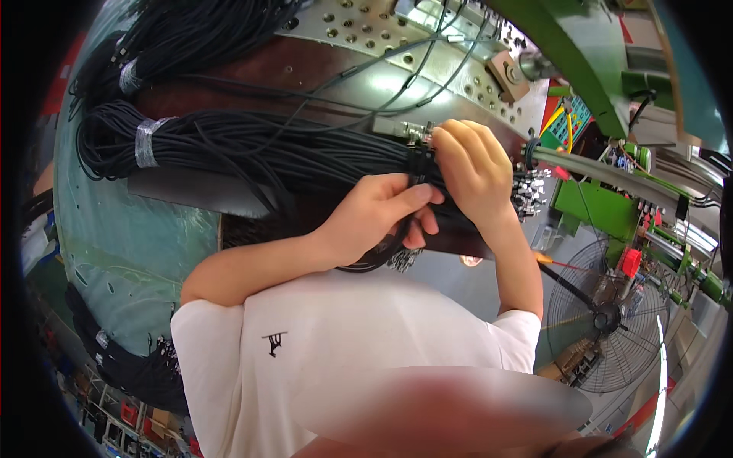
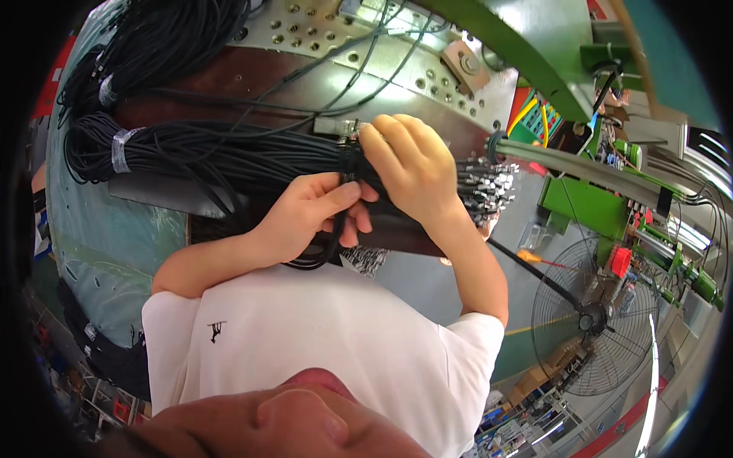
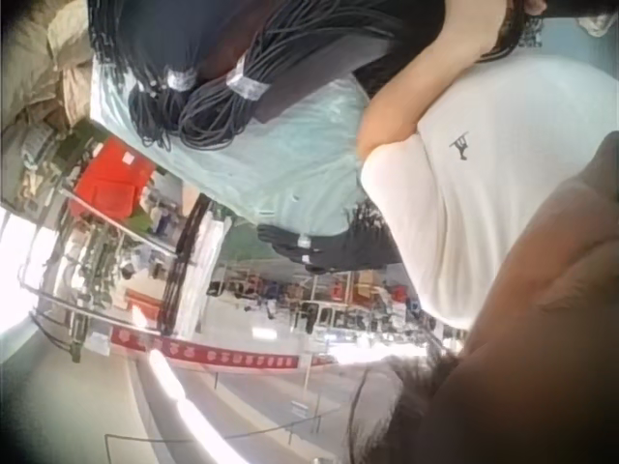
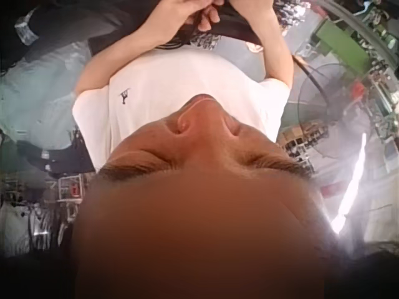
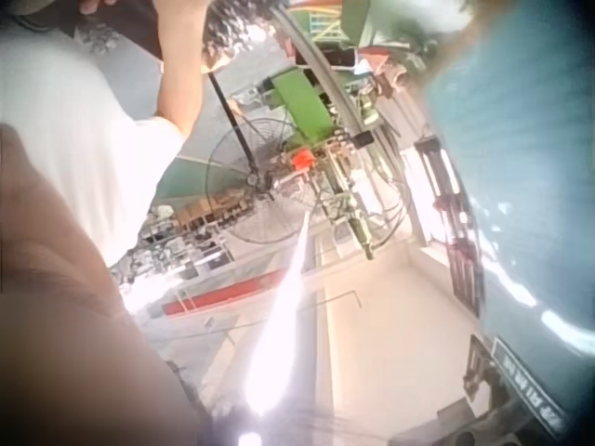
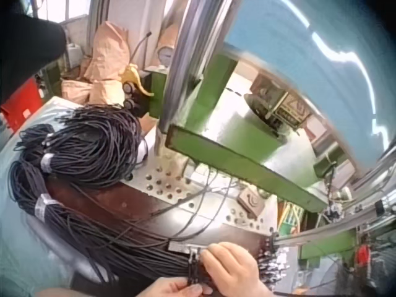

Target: Plugging cable connectors into a testing fixture to verify electrical connectivity in a factory setting.

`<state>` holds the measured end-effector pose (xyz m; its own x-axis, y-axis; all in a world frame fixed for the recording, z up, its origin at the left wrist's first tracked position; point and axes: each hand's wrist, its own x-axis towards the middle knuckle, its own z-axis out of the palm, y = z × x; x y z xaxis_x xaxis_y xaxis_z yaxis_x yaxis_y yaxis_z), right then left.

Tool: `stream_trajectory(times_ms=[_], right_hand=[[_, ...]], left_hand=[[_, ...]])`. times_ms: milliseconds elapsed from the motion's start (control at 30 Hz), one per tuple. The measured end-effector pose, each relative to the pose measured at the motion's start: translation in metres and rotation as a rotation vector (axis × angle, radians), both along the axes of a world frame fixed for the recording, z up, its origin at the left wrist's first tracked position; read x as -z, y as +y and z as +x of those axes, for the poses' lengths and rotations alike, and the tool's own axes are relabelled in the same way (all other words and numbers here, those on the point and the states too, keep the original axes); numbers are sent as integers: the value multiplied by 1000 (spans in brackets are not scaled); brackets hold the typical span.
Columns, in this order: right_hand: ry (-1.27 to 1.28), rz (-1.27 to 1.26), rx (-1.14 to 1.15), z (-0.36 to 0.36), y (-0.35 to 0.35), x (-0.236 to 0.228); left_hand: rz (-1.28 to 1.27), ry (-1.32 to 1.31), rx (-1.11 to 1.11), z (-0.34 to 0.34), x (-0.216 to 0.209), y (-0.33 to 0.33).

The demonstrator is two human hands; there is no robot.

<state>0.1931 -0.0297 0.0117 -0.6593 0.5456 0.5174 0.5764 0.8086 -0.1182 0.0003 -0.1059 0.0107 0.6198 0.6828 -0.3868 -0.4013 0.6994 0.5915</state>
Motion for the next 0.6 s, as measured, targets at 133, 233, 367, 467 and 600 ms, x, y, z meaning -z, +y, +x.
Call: stream_trajectory(times_ms=[133, 233, 367, 467, 600], right_hand=[[231, -210, 131, 9, -2, 7], [241, -445, 140, 10, 2, 16], [213, -582, 140, 12, 6, 23], [209, -558, 138, 13, 7, 25], [149, -548, 165, 11, 9, 21]], left_hand=[[43, 63, 9, 3, 0, -1], [213, 259, -92, 1, 3, -2], [290, 229, -115, -4, 4, 0], [246, 289, -69, -7, 2, 2], [155, 199, 20, -4, -1, 9]])
